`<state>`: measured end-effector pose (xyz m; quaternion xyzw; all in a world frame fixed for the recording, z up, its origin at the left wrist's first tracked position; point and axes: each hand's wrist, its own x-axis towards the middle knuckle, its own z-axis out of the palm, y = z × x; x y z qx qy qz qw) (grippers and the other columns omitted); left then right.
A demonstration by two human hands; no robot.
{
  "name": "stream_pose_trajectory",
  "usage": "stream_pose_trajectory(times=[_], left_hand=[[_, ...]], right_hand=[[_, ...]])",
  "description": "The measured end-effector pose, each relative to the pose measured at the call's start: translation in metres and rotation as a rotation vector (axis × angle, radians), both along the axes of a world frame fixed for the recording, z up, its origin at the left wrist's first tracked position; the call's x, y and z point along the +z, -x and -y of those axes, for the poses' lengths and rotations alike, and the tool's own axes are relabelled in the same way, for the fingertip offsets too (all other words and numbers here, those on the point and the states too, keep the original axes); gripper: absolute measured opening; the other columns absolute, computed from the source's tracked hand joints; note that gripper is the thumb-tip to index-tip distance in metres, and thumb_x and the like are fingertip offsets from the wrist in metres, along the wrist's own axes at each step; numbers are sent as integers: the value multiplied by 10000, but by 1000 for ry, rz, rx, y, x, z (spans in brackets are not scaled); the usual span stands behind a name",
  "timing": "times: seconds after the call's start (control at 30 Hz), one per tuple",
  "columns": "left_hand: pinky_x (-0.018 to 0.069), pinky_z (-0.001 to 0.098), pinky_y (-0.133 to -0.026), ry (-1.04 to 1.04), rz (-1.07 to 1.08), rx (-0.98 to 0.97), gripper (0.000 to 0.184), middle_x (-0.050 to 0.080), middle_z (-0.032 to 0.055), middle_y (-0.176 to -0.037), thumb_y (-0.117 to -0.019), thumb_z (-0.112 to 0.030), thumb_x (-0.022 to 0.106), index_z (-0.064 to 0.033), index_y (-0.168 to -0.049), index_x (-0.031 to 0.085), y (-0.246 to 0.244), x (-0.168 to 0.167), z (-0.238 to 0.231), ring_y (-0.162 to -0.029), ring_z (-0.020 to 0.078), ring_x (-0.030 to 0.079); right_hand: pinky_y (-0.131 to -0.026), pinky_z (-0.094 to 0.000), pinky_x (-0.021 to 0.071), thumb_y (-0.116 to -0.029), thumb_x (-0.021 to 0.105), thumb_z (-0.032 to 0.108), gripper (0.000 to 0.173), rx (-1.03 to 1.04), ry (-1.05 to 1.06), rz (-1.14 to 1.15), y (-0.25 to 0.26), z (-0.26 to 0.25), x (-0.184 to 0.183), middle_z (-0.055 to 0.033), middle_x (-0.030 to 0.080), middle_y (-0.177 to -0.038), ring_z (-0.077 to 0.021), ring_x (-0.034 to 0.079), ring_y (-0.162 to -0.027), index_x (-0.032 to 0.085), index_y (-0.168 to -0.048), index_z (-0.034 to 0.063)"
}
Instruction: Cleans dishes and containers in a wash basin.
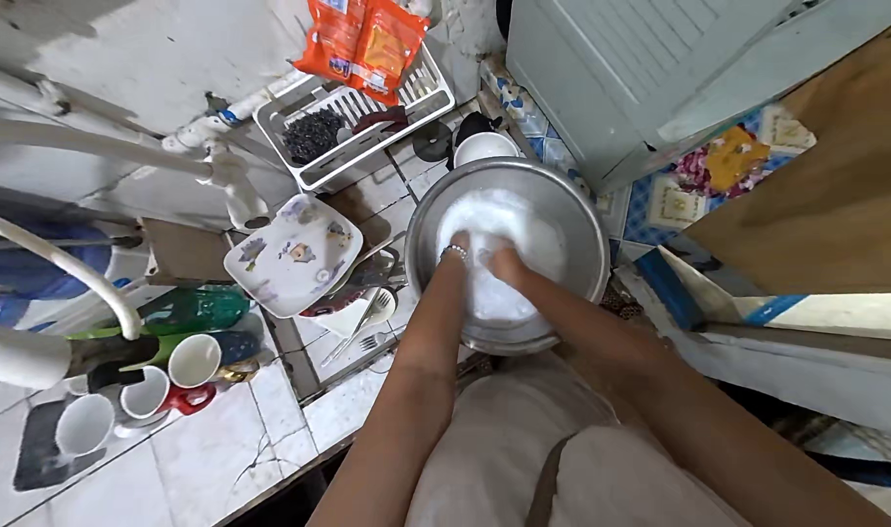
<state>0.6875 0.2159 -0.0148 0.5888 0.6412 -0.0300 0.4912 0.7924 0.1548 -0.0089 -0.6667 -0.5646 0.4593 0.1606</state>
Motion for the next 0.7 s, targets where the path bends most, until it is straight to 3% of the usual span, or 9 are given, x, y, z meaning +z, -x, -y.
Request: stream_pose_trajectory(times=[0.07,0.2,0.27,0.4,0.5,0.53,0.6,0.7], left_hand=[[379,512,-1158,-53,-95,-177,356,534,317,-1423,-1083,-79,444,134,-1355,531,-4,-12,-2,-1368,418,499],[365,513,-1159,-38,-150,-253,345,528,332,-1417,-1074,-54,465,155,-1341,528,-8,2,-3,-1373,430,487],[379,517,-1153,-54,-173,-274,336,534,330,-1412,-1048,-18,497,155,-1334,533,-8,-1,-2,-1366,431,496],[383,518,-1143,-68,-102,-48,347,501,361,-1421,-1060,-7,454,185,-1347,489,-7,7,13,-1362,445,487],[266,436,-1221,118,-180,25,477,339,286,-1593,-1106,-100,416,120,-1518,317,-18,64,20,-1493,350,342],[269,441,-1225,130,-208,-25,490,346,284,-1592,-1095,-104,451,118,-1514,328,-16,64,20,-1497,353,342],[365,484,-1174,13,-200,-103,430,481,313,-1479,-1061,-110,530,140,-1405,472,-8,24,13,-1410,399,459],[375,505,-1152,-2,-142,-76,355,501,333,-1443,-1080,-46,440,164,-1361,497,-4,2,5,-1379,424,479]], right_hand=[[-1045,-566,483,-981,662,87,321,3,6,-8,-24,3,-18,-311,650,-1236,-432,627,-1183,641,-1246,-93],[-1160,-555,371,-1034,568,81,390,133,128,322,-62,8,2,-347,530,-1414,-465,484,-1378,544,-1341,-158],[-1146,-559,386,-1062,526,125,385,80,132,377,-60,-5,13,-335,534,-1416,-457,490,-1376,546,-1339,-141],[-1154,-570,376,-1042,530,72,407,-59,25,213,-10,-21,12,-378,526,-1406,-499,493,-1360,515,-1363,-179],[-1156,-555,390,-1030,568,79,401,-43,-7,98,15,-14,14,-342,551,-1401,-458,513,-1356,540,-1367,-136],[-1135,-564,411,-1017,609,91,396,-18,-30,78,11,-6,10,-338,574,-1371,-461,537,-1327,562,-1345,-125],[-1123,-558,421,-1006,632,92,381,64,7,106,-11,5,0,-332,590,-1349,-458,552,-1307,586,-1319,-120],[-1153,-577,373,-1038,556,74,412,95,156,276,-50,12,0,-353,510,-1437,-480,479,-1380,513,-1382,-148]])
